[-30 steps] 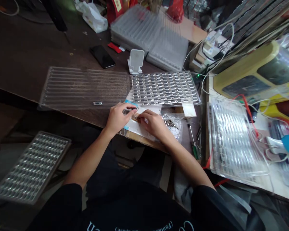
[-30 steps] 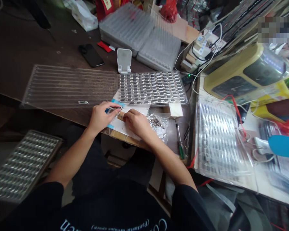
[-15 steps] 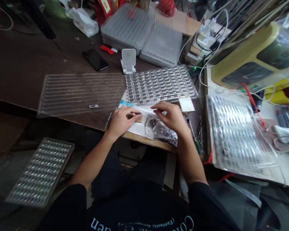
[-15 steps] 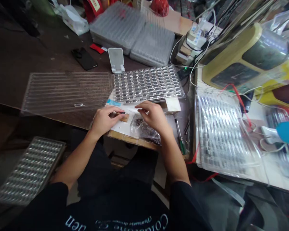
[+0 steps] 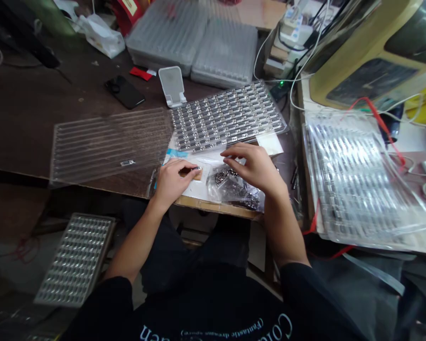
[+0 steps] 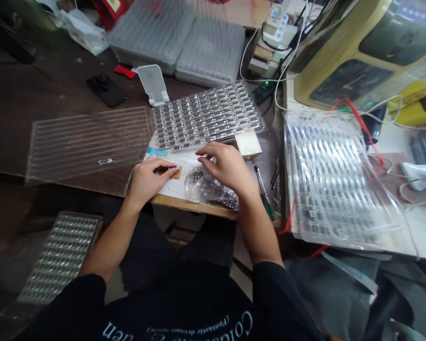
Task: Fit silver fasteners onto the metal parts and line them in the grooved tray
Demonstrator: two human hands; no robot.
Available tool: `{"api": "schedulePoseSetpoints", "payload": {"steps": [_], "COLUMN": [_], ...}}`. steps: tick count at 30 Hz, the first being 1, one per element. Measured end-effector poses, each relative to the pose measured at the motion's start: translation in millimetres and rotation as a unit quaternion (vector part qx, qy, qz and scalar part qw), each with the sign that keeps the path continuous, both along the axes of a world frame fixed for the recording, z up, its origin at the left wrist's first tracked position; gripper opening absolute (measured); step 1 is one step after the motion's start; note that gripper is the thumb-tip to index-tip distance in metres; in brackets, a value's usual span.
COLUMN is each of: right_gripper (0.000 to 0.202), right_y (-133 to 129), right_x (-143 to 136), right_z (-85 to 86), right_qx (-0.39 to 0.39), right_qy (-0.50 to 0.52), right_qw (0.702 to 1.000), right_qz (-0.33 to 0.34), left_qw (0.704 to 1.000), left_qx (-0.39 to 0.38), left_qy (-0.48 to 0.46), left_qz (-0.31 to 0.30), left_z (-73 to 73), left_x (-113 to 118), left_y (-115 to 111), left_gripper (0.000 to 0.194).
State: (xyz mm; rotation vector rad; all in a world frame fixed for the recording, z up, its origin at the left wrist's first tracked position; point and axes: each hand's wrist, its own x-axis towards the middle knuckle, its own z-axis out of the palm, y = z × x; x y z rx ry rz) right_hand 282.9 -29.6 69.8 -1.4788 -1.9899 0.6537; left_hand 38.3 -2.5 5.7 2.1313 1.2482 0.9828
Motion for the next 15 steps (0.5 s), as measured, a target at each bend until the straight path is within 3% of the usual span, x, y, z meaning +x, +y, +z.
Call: {"api": "schedulePoseSetpoints", "payload": {"steps": [15], "right_gripper": [0.023], "right_y": [1.1], "right_x": [-1.7], "right_z": [-2.0], "right_qx": [0.004], "right_qy": [-0.016], "right_qw": [1.0], "right_qz": [0.018], "left_qw": [1.0], "left_qx": [0.003], "left_qy": [-0.012], "left_qz": [-0.001], "left_z": [-0.2], "left_x": [0.9], "left_y": [-0.9], "left_gripper": [0.005]}}
